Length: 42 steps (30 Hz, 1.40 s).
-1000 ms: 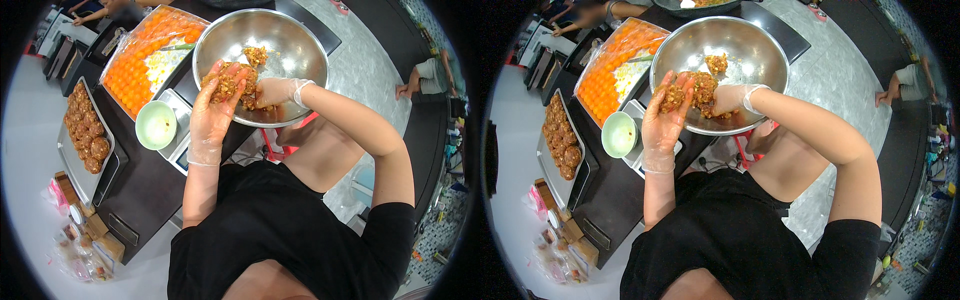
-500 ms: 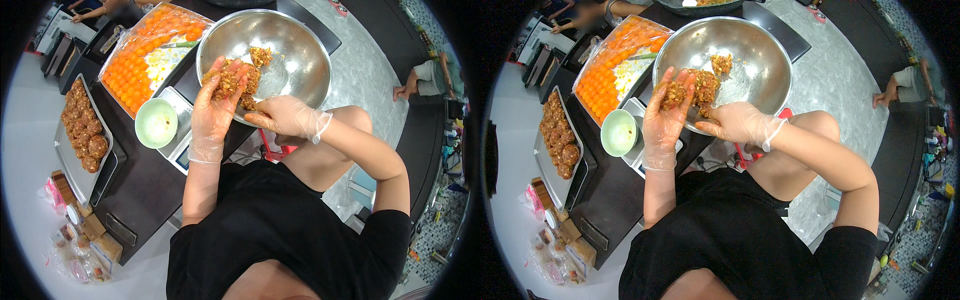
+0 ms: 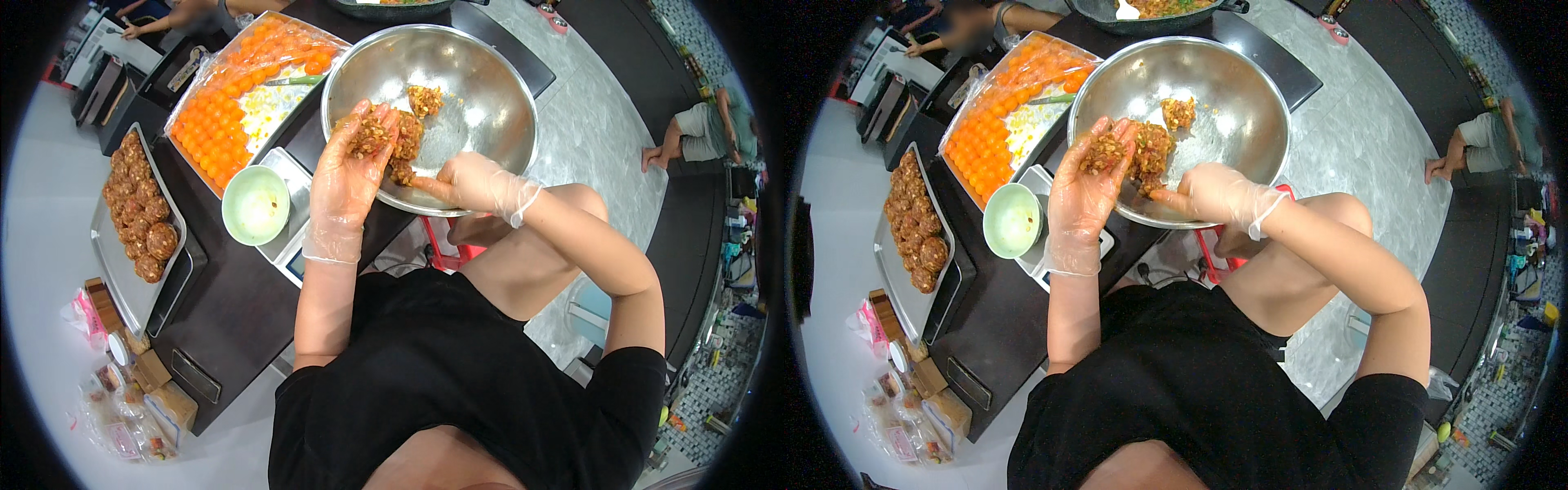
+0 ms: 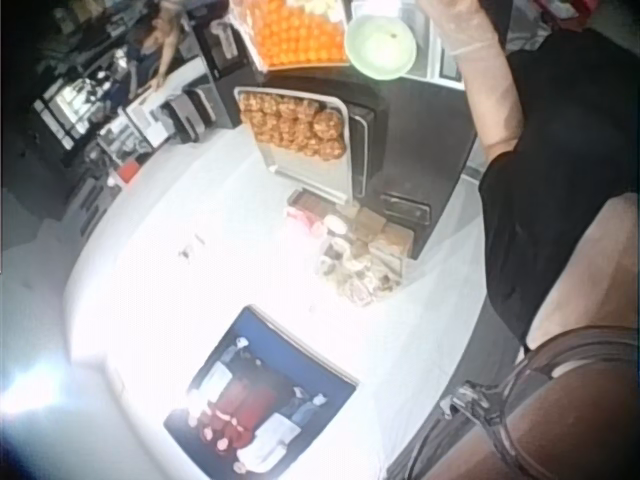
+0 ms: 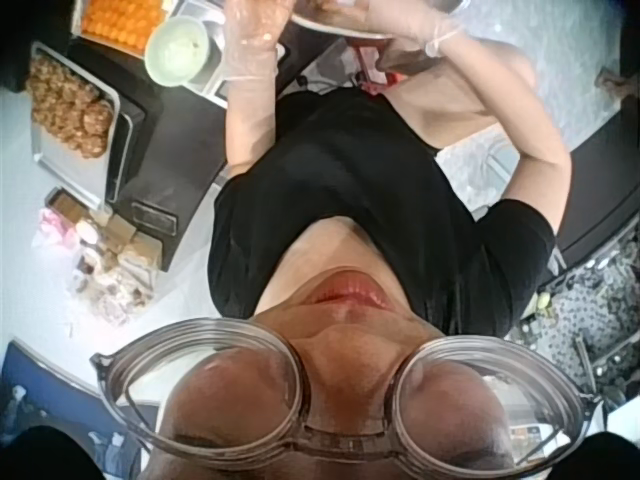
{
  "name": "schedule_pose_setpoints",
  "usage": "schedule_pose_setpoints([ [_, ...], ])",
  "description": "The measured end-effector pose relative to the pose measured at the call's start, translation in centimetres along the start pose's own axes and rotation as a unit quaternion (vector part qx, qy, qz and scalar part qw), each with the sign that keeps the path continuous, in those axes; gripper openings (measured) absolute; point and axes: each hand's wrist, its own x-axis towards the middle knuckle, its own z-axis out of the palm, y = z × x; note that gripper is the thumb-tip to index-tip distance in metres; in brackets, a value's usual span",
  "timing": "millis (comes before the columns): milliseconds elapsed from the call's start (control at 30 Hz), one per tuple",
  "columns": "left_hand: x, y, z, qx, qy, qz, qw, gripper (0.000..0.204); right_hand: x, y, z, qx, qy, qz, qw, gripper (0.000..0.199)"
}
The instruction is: The person scoops a meat mixture from a metal bowl, weighs it in a small bowl on a digital scale, and then shapes it into a ball by hand. They place the finished meatball onto a tray and repeat the process.
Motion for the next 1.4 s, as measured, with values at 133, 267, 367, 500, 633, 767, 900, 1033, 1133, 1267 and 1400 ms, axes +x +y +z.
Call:
schedule_pose_setpoints([
  [133, 0.3, -0.2, -0.4, -0.003, 0.024, -0.013, 1.000, 0.033, 2.0, 0.7, -3.4, 0.049, -0.023, 0.110, 0.992, 0.071],
  [267, 0.6, -1.1, 0.4, -0.031, 0.018, -0.038, 0.999, 0.035, 2.9, -1.9, -6.7, 0.071, 0.095, 0.058, 0.991, 0.066],
  [367, 0.9, -2.2, 0.8, -0.038, 0.008, -0.050, 0.998, 0.043, 3.7, -4.8, -7.9, 0.066, 0.148, 0.001, 0.987, 0.063],
  [500, 1.3, -3.2, 1.6, -0.044, -0.005, -0.053, 0.998, 0.050, 4.9, -5.7, -8.1, 0.036, 0.133, 0.004, 0.990, 0.050],
  [633, 1.8, -3.5, 1.4, -0.053, 0.007, -0.051, 0.997, 0.045, 3.8, -6.3, -9.3, 0.030, 0.106, 0.020, 0.994, 0.039],
  [767, 2.3, -3.4, 1.1, -0.023, -0.010, -0.041, 0.999, 0.039, 2.7, -6.7, -10.5, 0.025, 0.080, 0.029, 0.996, 0.029],
  [900, 2.4, -3.2, 1.4, 0.011, -0.014, -0.038, 0.999, 0.040, 2.7, -5.5, -10.4, 0.049, 0.110, -0.005, 0.993, 0.020],
  [1033, 2.3, -3.0, 1.7, 0.028, -0.021, -0.029, 0.999, 0.042, 2.7, -4.5, -9.8, 0.158, 0.126, -0.057, 0.978, 0.017],
  [1133, 2.2, -2.8, 1.6, 0.014, -0.031, -0.030, 0.999, 0.045, 3.1, -3.5, -8.9, 0.314, 0.127, -0.086, 0.937, 0.018],
  [1267, 2.3, -2.7, 1.8, 0.048, -0.062, -0.031, 0.996, 0.047, 2.9, -3.1, -9.0, 0.429, 0.140, -0.086, 0.888, 0.021],
  [1400, 1.9, -2.6, 2.8, 0.133, -0.002, -0.013, 0.991, 0.044, 4.0, -2.0, -7.8, 0.361, 0.221, -0.092, 0.901, 0.023],
])
